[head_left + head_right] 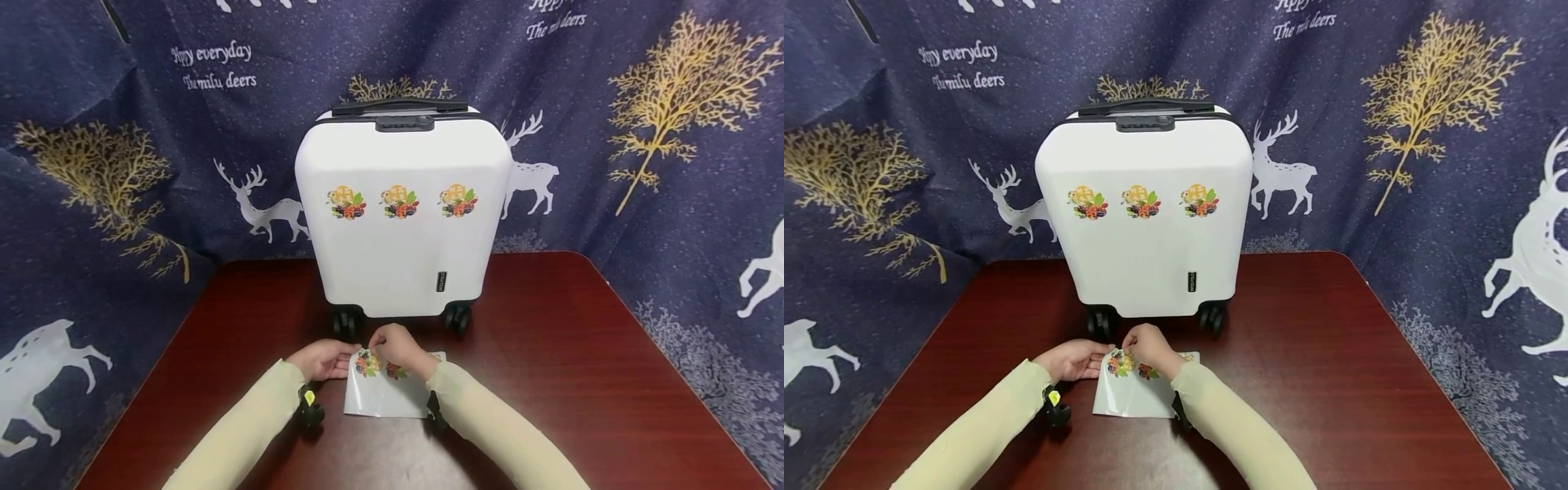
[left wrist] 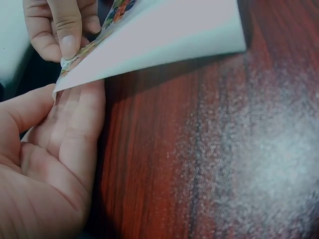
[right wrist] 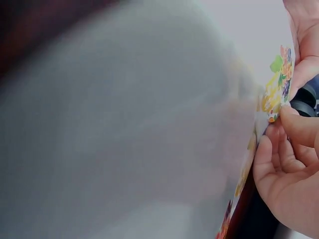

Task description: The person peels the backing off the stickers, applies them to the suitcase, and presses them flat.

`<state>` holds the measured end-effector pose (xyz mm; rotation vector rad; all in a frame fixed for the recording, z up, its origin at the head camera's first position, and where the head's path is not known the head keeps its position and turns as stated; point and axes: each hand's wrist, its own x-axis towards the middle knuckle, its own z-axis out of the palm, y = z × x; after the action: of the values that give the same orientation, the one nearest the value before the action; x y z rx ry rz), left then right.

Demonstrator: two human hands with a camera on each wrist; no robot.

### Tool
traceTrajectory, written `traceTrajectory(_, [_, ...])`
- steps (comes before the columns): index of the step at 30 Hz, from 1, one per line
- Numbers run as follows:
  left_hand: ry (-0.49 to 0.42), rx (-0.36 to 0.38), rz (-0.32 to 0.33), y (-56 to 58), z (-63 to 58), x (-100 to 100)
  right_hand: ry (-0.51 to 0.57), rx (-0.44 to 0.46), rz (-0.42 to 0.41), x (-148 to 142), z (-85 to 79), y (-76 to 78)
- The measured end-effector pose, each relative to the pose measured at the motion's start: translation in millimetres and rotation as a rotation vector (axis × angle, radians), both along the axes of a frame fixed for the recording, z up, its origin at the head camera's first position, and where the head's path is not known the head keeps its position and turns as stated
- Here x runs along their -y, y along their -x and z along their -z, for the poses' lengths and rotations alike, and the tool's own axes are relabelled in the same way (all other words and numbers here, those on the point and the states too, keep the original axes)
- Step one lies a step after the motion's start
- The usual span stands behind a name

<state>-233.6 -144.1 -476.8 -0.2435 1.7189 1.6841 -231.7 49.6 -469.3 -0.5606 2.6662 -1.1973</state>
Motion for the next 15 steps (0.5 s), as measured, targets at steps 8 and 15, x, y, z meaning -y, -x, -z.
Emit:
traceTrajectory(8, [-0.001,-0.019,-0.007,0.0,0.5,-3.2,-0.005,0.025,0.009,-0.6,-4.2,1.3])
traceTrajectory(15, [-0.005,-0.037,0.001,0.4,2.4,-1.2,0.006,0.124,-0.01,-4.3,-8.7,3.3])
